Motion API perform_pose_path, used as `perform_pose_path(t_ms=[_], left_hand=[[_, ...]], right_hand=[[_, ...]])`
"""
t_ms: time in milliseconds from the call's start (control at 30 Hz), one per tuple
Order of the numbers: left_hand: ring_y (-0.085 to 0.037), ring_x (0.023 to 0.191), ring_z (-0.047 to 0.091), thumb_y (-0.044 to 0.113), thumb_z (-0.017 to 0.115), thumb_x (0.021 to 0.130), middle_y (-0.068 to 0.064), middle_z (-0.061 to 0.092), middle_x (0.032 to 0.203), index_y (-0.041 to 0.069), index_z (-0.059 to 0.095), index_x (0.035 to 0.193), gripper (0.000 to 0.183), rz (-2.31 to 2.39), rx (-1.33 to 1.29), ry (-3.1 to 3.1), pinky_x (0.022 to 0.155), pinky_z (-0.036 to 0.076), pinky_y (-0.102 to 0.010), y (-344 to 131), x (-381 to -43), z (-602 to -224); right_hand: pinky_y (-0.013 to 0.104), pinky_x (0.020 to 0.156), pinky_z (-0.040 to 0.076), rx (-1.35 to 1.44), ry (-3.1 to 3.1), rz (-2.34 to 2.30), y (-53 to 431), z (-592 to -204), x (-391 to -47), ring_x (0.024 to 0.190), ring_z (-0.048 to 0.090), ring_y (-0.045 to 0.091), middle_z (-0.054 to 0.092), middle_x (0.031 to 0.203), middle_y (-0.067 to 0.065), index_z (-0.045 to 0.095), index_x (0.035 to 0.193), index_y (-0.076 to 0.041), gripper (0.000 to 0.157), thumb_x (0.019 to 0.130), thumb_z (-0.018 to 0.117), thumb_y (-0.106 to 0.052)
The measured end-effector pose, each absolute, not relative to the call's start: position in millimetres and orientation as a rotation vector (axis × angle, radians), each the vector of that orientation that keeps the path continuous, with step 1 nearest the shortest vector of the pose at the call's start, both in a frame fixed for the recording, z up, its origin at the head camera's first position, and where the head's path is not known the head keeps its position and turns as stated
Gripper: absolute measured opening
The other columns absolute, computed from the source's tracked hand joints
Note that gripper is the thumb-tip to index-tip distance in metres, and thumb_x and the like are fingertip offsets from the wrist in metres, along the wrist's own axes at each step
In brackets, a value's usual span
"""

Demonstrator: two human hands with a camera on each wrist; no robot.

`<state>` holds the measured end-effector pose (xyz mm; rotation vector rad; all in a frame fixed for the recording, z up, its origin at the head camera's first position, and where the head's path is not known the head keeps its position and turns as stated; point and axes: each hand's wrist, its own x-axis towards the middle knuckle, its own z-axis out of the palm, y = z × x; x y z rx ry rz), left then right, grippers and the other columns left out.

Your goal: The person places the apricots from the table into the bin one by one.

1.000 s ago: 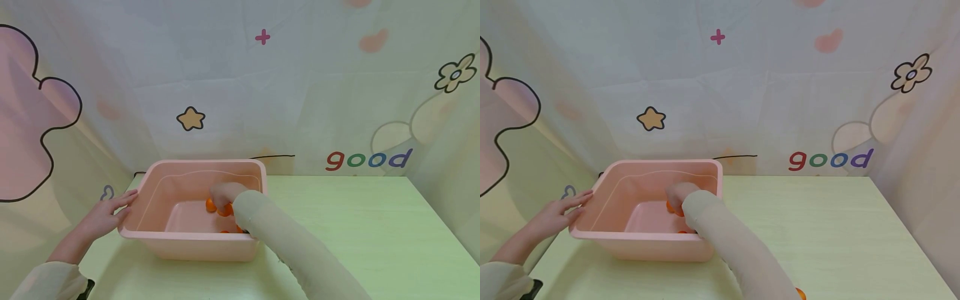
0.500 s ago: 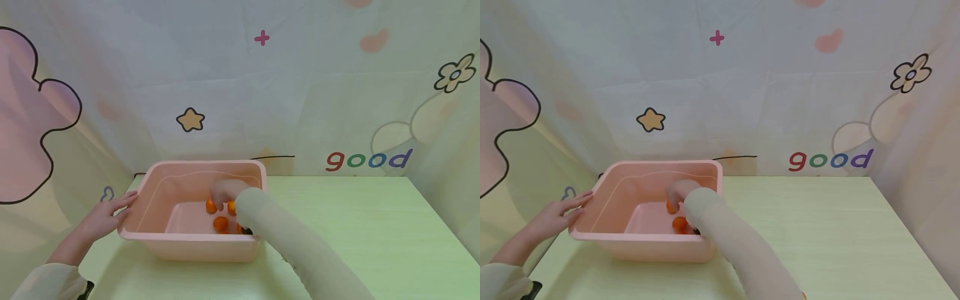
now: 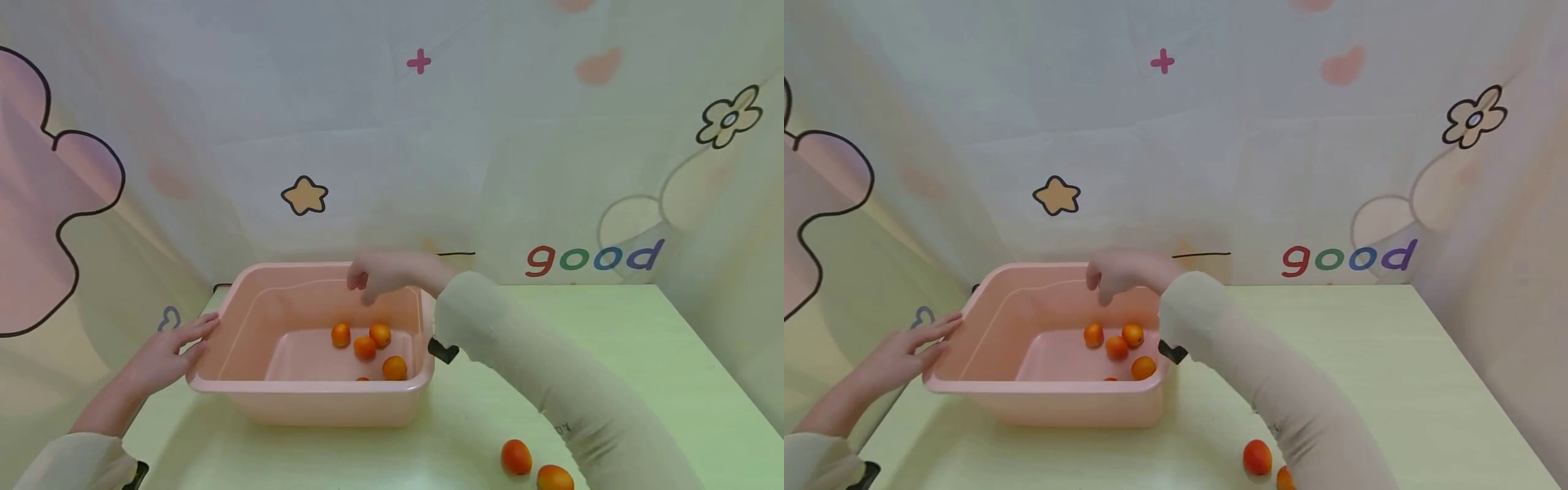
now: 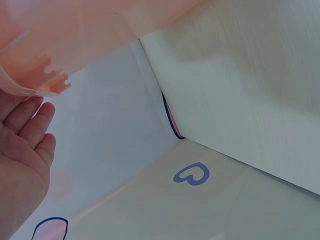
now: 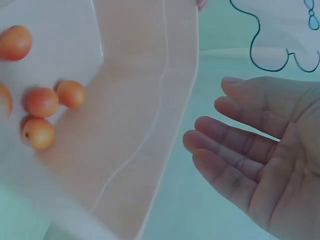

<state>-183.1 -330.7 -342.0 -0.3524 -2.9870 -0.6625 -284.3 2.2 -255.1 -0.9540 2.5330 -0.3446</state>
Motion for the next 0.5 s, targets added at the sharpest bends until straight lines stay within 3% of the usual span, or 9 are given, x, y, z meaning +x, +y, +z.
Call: perform_pose_path(t_ms=[233, 500], left_hand=[[-0.048, 0.117, 0.037, 0.013, 0.052, 0.087, -0.023, 0.039, 0.134, -0.002, 0.044, 0.127, 0.043, -0.657, -0.336, -2.993, 0.085, 0.035, -0.06, -330.2, -182.8, -342.2], [-0.049, 0.118, 0.035, 0.011, 0.052, 0.087, -0.023, 0.037, 0.135, -0.002, 0.043, 0.128, 0.045, -0.679, -0.327, -3.01, 0.085, 0.035, -0.061, -328.5, -181.9, -339.9]], right_hand=[[0.027, 0.08, 0.048, -1.058, 2.514, -0.353, 44.0, -257.3, -273.1, 0.091, 0.053, 0.016, 0.059, 0.102, 0.0, 0.06, 0.107, -0.011, 0.028, 0.08, 0.057, -0.01], [0.024, 0.07, 0.049, -1.071, 2.479, -0.409, 92.5, -272.0, -255.2, 0.086, 0.055, 0.016, 0.062, 0.099, 0.002, 0.062, 0.102, -0.011, 0.023, 0.078, 0.062, -0.011]])
